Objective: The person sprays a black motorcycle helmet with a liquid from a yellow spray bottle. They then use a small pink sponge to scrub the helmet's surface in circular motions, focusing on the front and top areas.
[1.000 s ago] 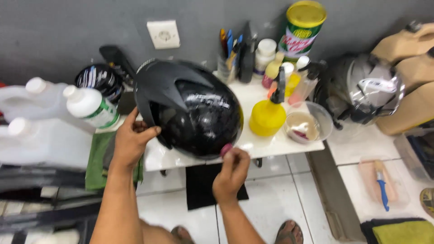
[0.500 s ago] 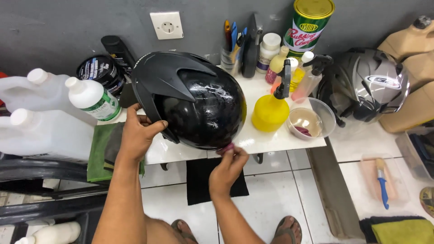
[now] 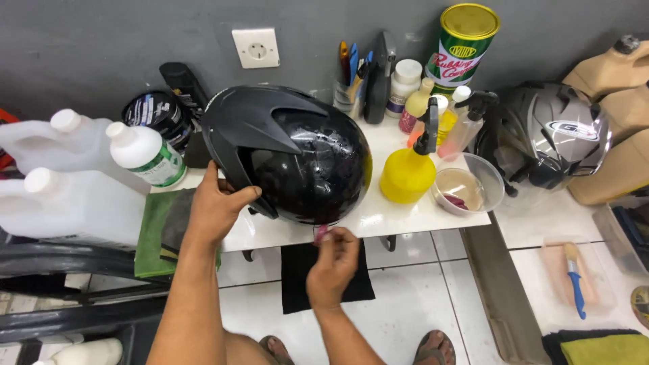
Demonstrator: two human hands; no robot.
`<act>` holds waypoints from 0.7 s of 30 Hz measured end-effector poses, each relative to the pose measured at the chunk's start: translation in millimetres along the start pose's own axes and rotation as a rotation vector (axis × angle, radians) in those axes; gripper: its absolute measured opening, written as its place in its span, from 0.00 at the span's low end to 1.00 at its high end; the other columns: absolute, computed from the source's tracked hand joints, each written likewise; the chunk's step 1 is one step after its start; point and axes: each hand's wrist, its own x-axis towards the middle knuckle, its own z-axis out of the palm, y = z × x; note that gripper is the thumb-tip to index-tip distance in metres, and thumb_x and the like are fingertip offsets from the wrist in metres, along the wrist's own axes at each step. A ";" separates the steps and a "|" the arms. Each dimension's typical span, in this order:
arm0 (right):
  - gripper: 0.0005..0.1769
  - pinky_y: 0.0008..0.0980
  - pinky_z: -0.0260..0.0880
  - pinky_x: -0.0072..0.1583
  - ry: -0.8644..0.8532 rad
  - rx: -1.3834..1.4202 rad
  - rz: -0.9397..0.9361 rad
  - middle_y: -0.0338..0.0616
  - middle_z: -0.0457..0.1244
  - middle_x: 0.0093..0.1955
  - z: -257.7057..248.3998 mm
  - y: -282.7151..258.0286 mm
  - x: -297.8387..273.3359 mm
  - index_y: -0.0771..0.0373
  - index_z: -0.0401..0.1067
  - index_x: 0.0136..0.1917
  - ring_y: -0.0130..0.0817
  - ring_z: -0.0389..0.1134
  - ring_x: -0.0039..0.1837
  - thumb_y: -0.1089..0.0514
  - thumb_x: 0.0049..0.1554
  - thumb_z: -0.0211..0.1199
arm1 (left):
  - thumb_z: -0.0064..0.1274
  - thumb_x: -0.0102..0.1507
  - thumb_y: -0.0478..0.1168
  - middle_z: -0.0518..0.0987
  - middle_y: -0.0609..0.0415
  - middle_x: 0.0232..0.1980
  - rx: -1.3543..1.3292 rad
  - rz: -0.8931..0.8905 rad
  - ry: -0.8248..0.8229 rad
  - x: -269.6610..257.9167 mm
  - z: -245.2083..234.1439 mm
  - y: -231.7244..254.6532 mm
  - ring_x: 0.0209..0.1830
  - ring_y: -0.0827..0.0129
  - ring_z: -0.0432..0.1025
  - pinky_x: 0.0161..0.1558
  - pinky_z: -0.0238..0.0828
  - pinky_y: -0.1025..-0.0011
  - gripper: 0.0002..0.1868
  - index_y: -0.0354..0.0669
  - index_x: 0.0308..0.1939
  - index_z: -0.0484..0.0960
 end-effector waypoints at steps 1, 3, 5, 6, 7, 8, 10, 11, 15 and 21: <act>0.07 0.28 0.71 0.49 -0.004 -0.008 0.002 0.41 0.62 0.43 -3.2 -5.5 5.4 0.61 0.66 0.52 0.26 0.67 0.43 0.65 0.59 0.57 | 0.68 0.46 0.44 0.76 0.46 0.33 -0.003 -0.008 0.000 -1.2 -1.1 0.7 0.36 0.60 0.75 0.42 0.71 0.57 0.50 0.29 0.69 0.65; 0.03 0.27 0.69 0.47 0.078 0.043 -0.038 0.42 0.61 0.41 -8.9 -16.7 17.7 0.63 0.66 0.50 0.26 0.64 0.39 0.65 0.61 0.54 | 0.68 0.44 0.45 0.77 0.49 0.32 0.042 -0.008 0.018 -2.6 -2.5 2.6 0.34 0.62 0.75 0.40 0.72 0.59 0.51 0.31 0.69 0.65; 0.04 0.27 0.68 0.46 0.114 0.041 -0.091 0.43 0.61 0.41 -17.5 -32.6 34.6 0.64 0.66 0.50 0.27 0.64 0.38 0.65 0.61 0.53 | 0.68 0.44 0.45 0.77 0.49 0.32 0.031 -0.008 -0.004 -0.3 -5.3 2.3 0.35 0.63 0.75 0.41 0.72 0.59 0.52 0.30 0.69 0.66; 0.04 0.26 0.68 0.45 0.152 0.046 -0.143 0.45 0.61 0.41 -20.4 -41.2 43.8 0.64 0.67 0.51 0.28 0.64 0.37 0.66 0.61 0.52 | 0.68 0.43 0.44 0.77 0.49 0.32 0.027 -0.001 -0.025 1.4 -7.3 3.5 0.35 0.63 0.75 0.41 0.72 0.58 0.52 0.29 0.70 0.66; 0.04 0.26 0.68 0.45 0.152 0.048 -0.150 0.45 0.61 0.41 -22.5 -48.0 53.8 0.64 0.67 0.51 0.28 0.64 0.37 0.66 0.61 0.52 | 0.68 0.43 0.44 0.77 0.49 0.32 0.022 0.004 -0.025 3.6 -9.4 2.3 0.35 0.63 0.75 0.41 0.72 0.58 0.52 0.29 0.70 0.66; 0.06 0.29 0.68 0.50 0.120 0.009 -0.202 0.46 0.61 0.45 -24.9 -55.1 64.0 0.66 0.67 0.54 0.30 0.64 0.43 0.65 0.62 0.53 | 0.67 0.42 0.40 0.78 0.46 0.33 -0.012 0.022 -0.045 5.6 -11.1 1.4 0.36 0.62 0.76 0.44 0.72 0.60 0.52 0.29 0.70 0.65; 0.09 0.32 0.68 0.54 0.087 -0.032 -0.255 0.48 0.60 0.48 -28.2 -68.2 73.3 0.69 0.67 0.57 0.32 0.64 0.48 0.64 0.63 0.54 | 0.66 0.42 0.36 0.79 0.44 0.35 -0.048 0.040 -0.065 6.3 -12.0 -3.1 0.37 0.61 0.77 0.47 0.72 0.62 0.53 0.28 0.71 0.64; 0.09 0.33 0.69 0.56 0.028 -0.055 -0.253 0.48 0.62 0.48 -27.2 -74.7 75.4 0.67 0.69 0.56 0.34 0.66 0.50 0.63 0.63 0.56 | 0.66 0.43 0.35 0.80 0.39 0.40 -0.103 0.047 -0.014 7.9 -10.3 -4.4 0.40 0.58 0.78 0.49 0.73 0.61 0.51 0.28 0.70 0.65; 0.09 0.34 0.70 0.58 -0.092 -0.089 -0.224 0.49 0.64 0.47 -27.5 -78.6 82.2 0.65 0.73 0.54 0.35 0.67 0.51 0.64 0.60 0.61 | 0.58 0.50 0.29 0.75 0.23 0.55 -0.152 0.325 0.218 9.6 11.5 -7.0 0.57 0.33 0.70 0.59 0.66 0.47 0.37 0.24 0.65 0.70; 0.07 0.34 0.71 0.47 -0.273 -0.244 -0.767 0.42 0.66 0.38 -16.1 -94.9 57.6 0.63 0.78 0.43 0.39 0.69 0.41 0.69 0.49 0.68 | 0.69 0.53 0.52 0.55 0.28 0.75 0.026 0.631 0.205 -32.6 53.8 34.2 0.73 0.23 0.48 0.70 0.34 0.32 0.43 0.47 0.69 0.70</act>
